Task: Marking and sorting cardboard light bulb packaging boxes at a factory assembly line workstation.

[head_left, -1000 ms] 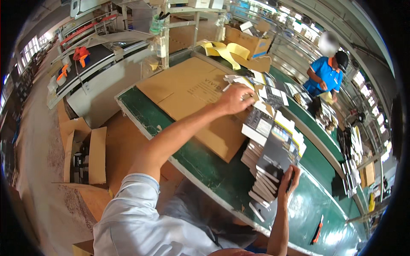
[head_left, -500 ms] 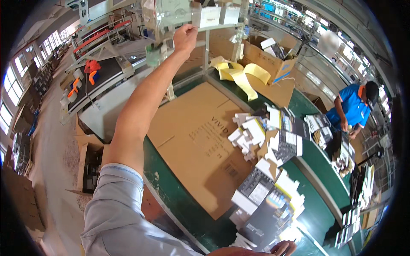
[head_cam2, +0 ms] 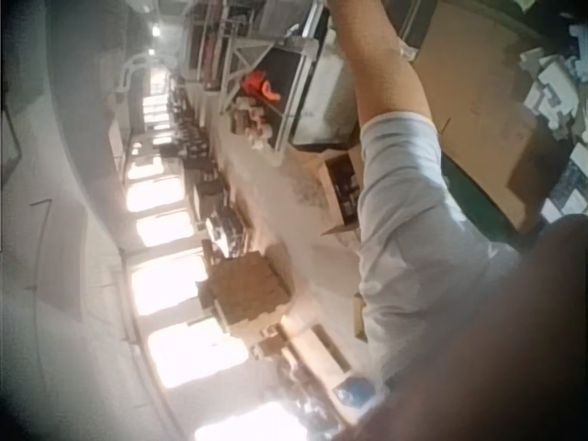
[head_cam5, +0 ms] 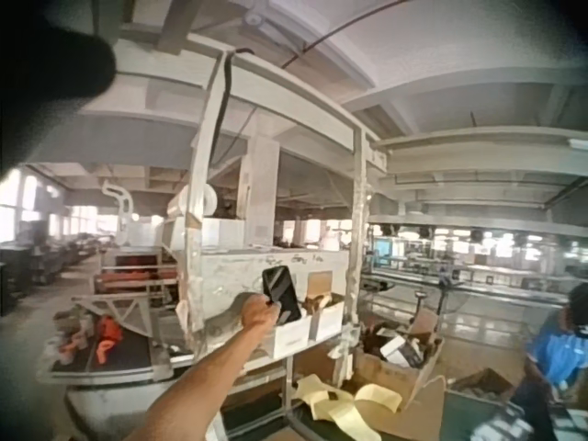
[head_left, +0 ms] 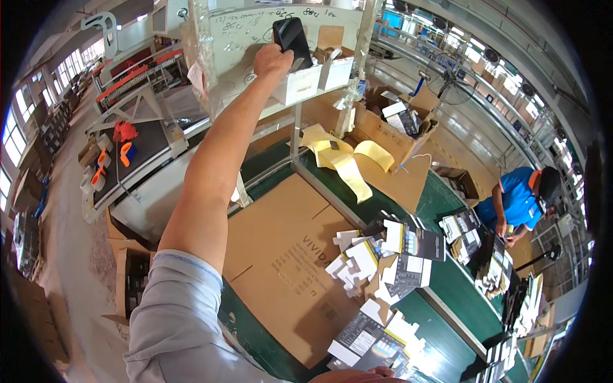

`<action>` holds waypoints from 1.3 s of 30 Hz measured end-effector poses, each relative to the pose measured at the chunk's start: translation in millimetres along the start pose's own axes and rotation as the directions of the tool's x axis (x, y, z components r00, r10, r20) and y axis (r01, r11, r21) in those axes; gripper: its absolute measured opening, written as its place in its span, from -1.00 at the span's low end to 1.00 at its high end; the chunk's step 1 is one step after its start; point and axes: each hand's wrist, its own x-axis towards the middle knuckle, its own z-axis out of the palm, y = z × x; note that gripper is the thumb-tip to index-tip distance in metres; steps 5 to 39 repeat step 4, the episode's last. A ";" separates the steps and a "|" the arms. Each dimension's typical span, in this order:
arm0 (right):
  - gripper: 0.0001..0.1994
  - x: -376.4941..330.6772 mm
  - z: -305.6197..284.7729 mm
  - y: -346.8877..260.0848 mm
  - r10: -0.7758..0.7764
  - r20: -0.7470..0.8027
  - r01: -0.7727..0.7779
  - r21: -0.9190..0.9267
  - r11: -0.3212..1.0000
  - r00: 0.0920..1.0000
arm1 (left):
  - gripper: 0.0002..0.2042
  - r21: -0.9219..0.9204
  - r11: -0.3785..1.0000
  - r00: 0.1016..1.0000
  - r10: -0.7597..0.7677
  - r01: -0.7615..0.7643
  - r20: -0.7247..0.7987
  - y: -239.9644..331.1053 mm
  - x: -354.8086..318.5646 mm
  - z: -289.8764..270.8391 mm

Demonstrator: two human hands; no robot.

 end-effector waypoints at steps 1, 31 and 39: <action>-0.58 9.8 -1.1 9.6 -0.039 0.053 0.040 -0.010 0.999 0.998 | -0.64 0.022 1.000 1.000 -0.008 0.007 0.009 -3.9 8.1 -1.2; -0.51 7.8 8.6 5.0 -0.180 0.323 0.266 -0.245 0.932 0.929 | -0.63 -0.010 1.000 1.000 -0.013 0.013 -0.009 -8.6 15.0 -1.8; -0.51 7.8 8.6 5.0 -0.180 0.323 0.266 -0.245 0.932 0.929 | -0.63 -0.010 1.000 1.000 -0.013 0.013 -0.009 -8.6 15.0 -1.8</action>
